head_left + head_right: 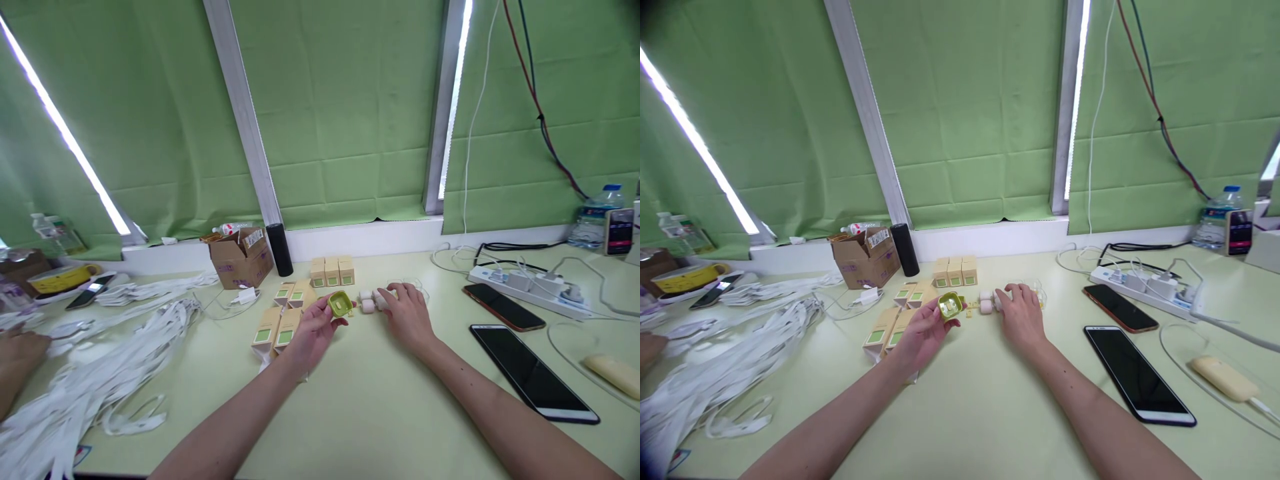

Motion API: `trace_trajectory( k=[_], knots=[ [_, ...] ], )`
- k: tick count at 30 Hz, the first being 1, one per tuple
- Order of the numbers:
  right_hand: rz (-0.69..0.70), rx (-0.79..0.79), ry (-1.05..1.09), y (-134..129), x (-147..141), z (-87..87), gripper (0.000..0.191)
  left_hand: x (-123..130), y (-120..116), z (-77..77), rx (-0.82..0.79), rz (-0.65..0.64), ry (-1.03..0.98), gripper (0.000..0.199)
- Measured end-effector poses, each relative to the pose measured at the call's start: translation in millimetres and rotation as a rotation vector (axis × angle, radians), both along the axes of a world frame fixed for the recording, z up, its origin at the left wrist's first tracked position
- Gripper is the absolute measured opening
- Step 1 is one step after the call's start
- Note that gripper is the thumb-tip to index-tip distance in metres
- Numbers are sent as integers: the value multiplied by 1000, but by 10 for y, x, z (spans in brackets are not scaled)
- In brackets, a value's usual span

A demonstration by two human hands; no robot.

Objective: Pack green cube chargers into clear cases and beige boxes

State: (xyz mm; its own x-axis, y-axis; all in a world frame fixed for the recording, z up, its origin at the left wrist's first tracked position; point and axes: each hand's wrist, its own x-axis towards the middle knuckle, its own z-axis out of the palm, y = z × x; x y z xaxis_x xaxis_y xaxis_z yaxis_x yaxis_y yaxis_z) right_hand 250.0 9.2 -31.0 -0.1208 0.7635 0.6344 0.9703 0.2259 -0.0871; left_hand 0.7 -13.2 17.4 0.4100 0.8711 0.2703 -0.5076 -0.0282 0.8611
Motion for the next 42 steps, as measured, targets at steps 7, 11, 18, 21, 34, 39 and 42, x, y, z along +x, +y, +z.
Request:
trace_trajectory(
  k=[7,11,18,21,34,39,42],
  knots=[
    [-25,-37,-109,8,-5,-38,38,-6,-13,13,-15,-34,-15,43],
    [-25,-25,-144,7,-4,-27,35,-5,-13,7,-15,-43,-23,43],
    [22,-18,-145,8,-11,-11,30,9,-34,27,-7,-32,-13,42],
    [38,-6,-78,8,-8,10,25,8,-33,22,-11,-19,-19,41],
    [614,-355,1580,-112,-104,222,49,-18,10,-10,7,59,-9,41],
    [782,-506,1755,-314,-252,378,46,-8,6,-28,4,67,2,43],
    [817,-535,1742,-392,-301,430,50,-5,-5,-27,7,74,1,42]
  ],
)
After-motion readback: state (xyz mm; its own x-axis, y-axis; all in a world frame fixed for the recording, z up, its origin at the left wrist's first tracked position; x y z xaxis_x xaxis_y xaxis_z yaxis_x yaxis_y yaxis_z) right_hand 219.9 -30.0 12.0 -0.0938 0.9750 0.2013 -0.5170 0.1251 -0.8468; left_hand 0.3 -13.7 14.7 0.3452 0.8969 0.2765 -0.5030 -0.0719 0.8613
